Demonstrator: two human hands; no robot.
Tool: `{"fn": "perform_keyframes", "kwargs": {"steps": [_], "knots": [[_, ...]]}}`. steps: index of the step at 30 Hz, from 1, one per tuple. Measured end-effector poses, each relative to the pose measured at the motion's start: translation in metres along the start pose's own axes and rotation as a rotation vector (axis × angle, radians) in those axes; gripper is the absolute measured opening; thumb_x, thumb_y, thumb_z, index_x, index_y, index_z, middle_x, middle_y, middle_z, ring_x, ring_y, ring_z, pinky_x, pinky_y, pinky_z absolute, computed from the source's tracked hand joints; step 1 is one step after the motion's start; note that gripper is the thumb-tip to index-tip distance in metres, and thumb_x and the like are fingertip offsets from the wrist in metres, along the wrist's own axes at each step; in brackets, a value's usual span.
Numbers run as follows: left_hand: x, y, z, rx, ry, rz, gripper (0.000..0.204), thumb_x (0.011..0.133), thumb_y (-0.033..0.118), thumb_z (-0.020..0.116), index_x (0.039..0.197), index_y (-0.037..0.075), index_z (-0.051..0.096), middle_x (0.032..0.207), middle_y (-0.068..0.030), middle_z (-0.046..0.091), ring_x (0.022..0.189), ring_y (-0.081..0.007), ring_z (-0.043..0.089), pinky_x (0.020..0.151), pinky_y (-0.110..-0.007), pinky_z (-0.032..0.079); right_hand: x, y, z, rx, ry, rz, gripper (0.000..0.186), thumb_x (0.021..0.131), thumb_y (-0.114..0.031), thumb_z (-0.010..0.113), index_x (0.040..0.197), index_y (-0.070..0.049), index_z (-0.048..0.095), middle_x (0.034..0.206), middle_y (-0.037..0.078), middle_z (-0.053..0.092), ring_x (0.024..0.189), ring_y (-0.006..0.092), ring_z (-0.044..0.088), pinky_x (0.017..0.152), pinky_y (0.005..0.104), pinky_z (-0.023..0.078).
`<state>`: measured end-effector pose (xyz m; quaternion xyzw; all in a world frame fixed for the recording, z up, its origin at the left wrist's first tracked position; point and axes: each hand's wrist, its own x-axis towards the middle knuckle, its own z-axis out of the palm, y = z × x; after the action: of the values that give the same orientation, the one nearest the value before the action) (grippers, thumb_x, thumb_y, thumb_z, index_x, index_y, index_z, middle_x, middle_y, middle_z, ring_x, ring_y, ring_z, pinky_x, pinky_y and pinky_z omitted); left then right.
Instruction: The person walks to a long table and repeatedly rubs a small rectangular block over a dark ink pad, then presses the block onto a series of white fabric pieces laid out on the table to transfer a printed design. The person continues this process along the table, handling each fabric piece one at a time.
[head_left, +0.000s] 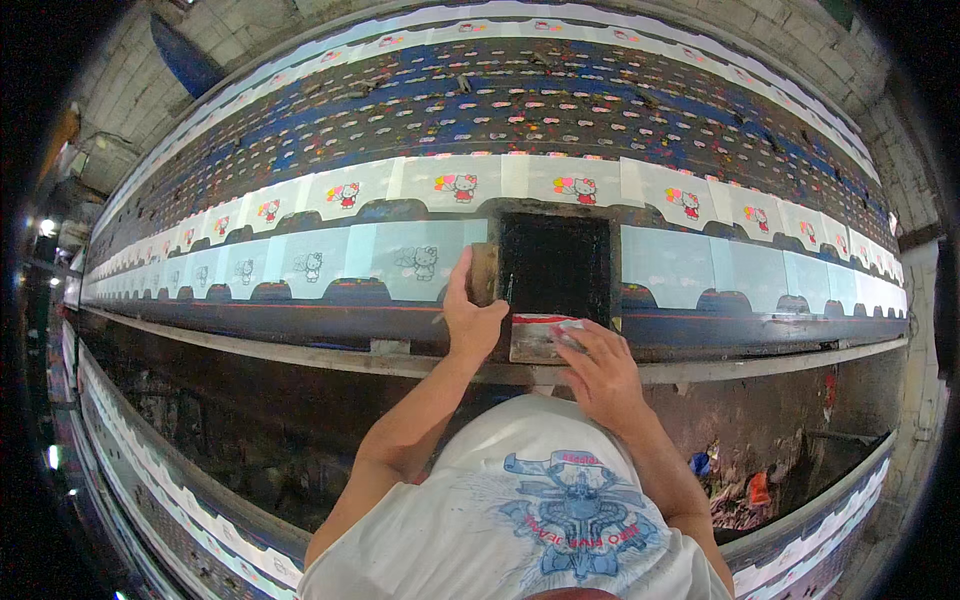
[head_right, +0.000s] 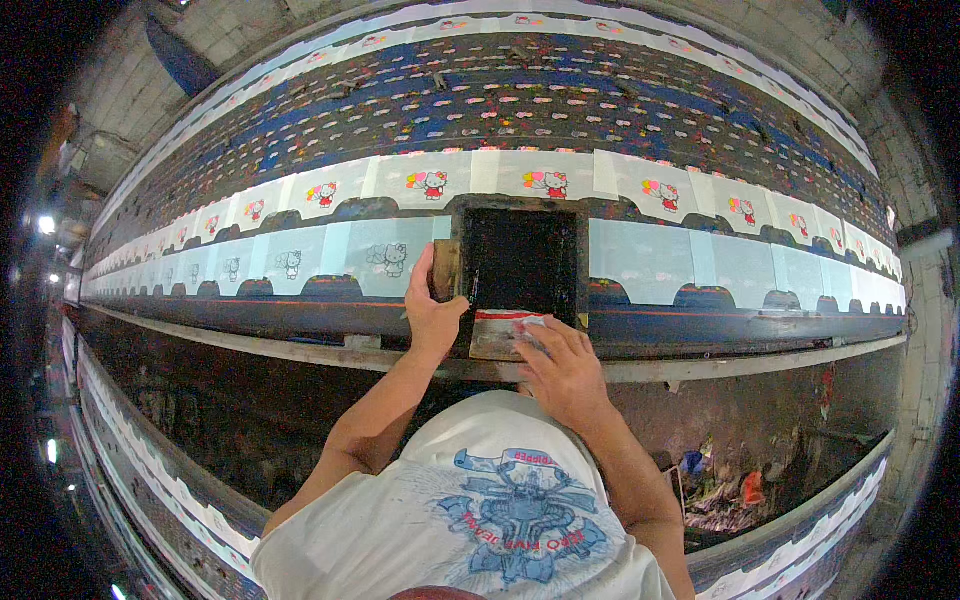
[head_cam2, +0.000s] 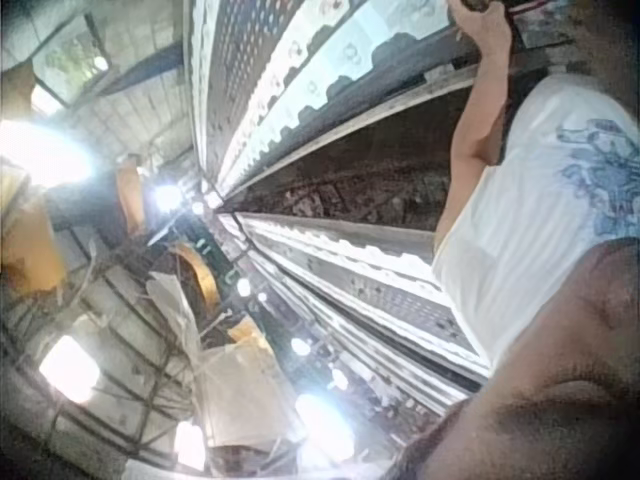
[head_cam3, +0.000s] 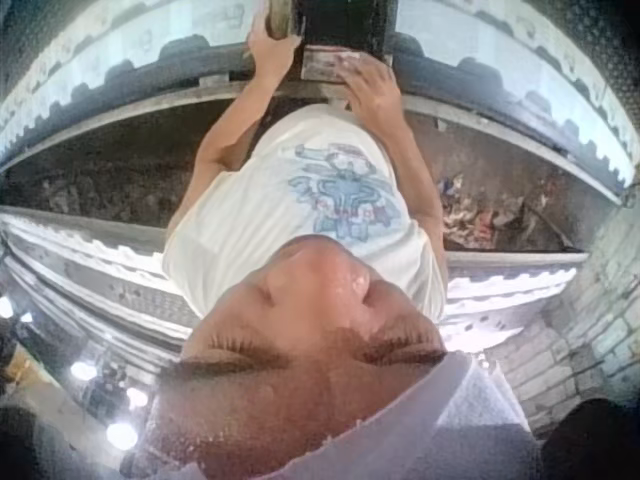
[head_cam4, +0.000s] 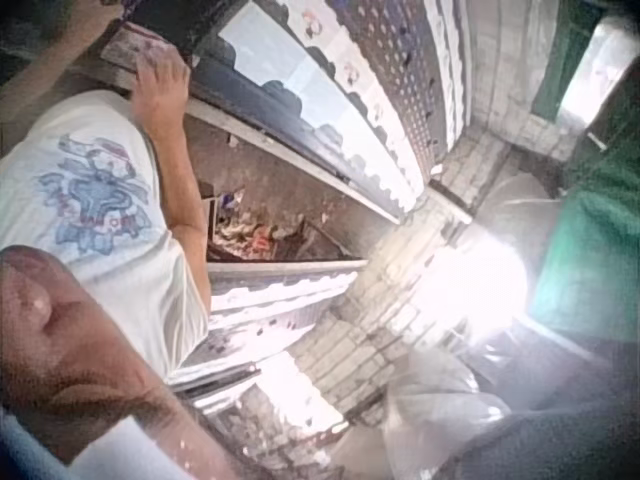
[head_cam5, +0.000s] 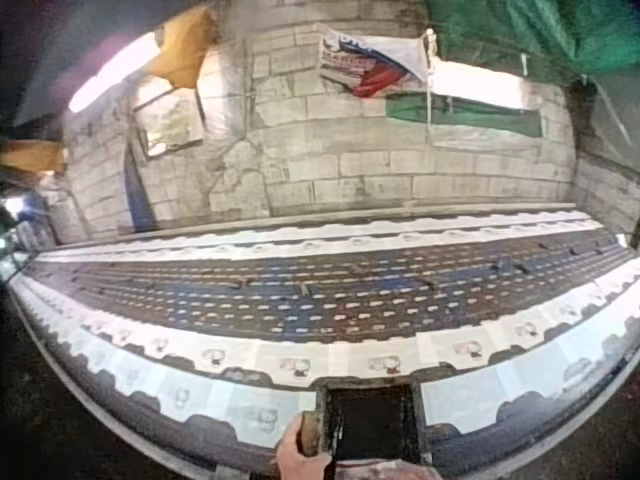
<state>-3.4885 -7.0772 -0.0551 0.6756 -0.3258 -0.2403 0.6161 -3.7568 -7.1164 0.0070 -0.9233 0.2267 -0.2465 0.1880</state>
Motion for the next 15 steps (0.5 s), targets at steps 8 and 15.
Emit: {"fn": "perform_keyframes", "kwargs": {"steps": [8,15], "knots": [[0.007,-0.014,-0.005,-0.070,-0.032,-0.038,0.103,0.077,-0.010,0.081,0.175,-0.002,0.049,0.161,-0.0220,0.067,0.148,-0.0297,0.065,0.129,-0.040,0.047,0.051,0.003,-0.005,-0.184,-0.336,-0.081,0.049,0.089,-0.013,0.086,0.136,-0.004,0.076,0.133,0.016,0.074,0.128,0.0383,0.070,0.112,0.0518,0.056],[0.007,-0.012,-0.007,-0.148,-0.055,-0.124,0.094,0.085,-0.012,0.080,0.174,-0.002,0.050,0.163,-0.0233,0.066,0.149,-0.0303,0.065,0.128,-0.040,0.048,0.122,0.051,-0.029,-0.020,-0.512,0.069,0.041,0.096,0.001,0.070,0.136,-0.007,0.078,0.125,0.017,0.079,0.122,0.0424,0.074,0.107,0.0541,0.059]]}}
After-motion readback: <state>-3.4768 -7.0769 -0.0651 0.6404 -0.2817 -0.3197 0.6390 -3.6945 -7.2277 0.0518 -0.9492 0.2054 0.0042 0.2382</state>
